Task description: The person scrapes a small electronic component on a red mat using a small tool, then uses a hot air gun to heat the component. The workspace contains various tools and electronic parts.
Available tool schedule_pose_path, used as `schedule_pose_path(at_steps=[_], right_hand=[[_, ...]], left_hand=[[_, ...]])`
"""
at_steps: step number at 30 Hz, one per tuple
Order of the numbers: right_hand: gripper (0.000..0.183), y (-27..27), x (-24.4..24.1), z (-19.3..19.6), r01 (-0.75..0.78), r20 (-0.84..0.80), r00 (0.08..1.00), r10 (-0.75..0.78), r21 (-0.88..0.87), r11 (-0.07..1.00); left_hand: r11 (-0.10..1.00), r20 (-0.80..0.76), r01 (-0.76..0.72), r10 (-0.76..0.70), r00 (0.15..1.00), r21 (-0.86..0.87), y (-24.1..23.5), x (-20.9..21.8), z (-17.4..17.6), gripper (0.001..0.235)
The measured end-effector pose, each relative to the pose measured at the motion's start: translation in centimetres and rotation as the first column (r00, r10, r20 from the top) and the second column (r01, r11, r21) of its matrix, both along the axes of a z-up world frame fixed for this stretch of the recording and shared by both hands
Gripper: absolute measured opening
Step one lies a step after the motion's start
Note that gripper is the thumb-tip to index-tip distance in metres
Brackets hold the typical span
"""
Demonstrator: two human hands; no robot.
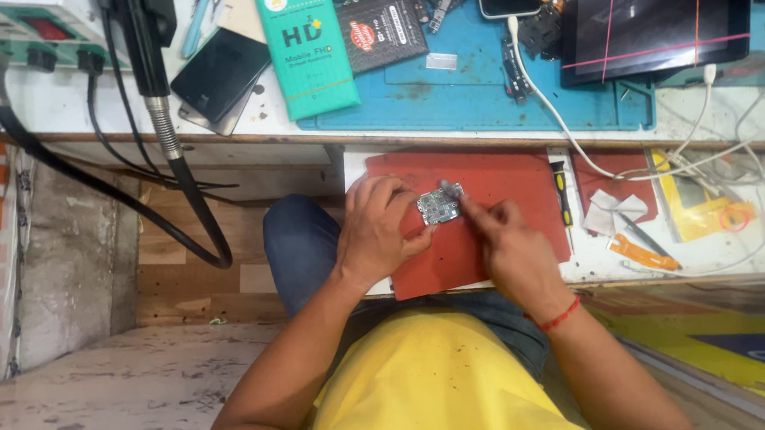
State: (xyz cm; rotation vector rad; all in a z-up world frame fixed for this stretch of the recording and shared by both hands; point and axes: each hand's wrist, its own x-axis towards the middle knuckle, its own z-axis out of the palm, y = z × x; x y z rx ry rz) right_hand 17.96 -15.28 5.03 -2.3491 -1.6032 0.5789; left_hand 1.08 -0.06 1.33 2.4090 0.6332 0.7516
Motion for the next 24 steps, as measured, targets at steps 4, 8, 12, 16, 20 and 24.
schedule_pose_path(at_steps=[4, 8, 12, 16, 20, 24], right_hand=[[0.061, 0.43, -0.15, 0.03, -0.045, -0.022, 0.999, 0.045, 0.013, 0.999], [0.057, 0.51, 0.26, -0.07, -0.021, -0.017, 1.000, 0.023, 0.102, 0.995], [0.058, 0.40, -0.11, -0.32, 0.024, -0.019, 1.000, -0.024, 0.020, 0.999], [0.058, 0.48, 0.01, -0.34, -0.089, -0.075, 0.993, 0.091, 0.031, 0.996], [0.057, 0.08, 0.35, -0.64, 0.067, -0.009, 0.998, -0.067, 0.035, 0.997], [0.065, 0.22, 0.09, -0.75, -0.032, -0.038, 0.999, 0.034, 0.049, 0.998]], left_hand=[[0.999, 0.033, -0.011, 0.010, 0.999, 0.035, 0.36, 0.00, 0.64, 0.053], [0.999, 0.038, -0.030, 0.029, 0.999, 0.029, 0.04, 0.13, 0.54, 0.047], [1.000, 0.026, -0.018, 0.018, 0.999, 0.017, 0.02, -0.23, 0.44, 0.047], [0.999, 0.040, -0.028, 0.026, 0.999, 0.029, 0.04, -0.18, 0.65, 0.049], [1.000, 0.028, -0.015, 0.014, 1.000, 0.021, -0.06, 0.03, 0.59, 0.050], [1.000, 0.000, -0.023, 0.023, 1.000, 0.006, 0.11, -0.22, 0.63, 0.050]])
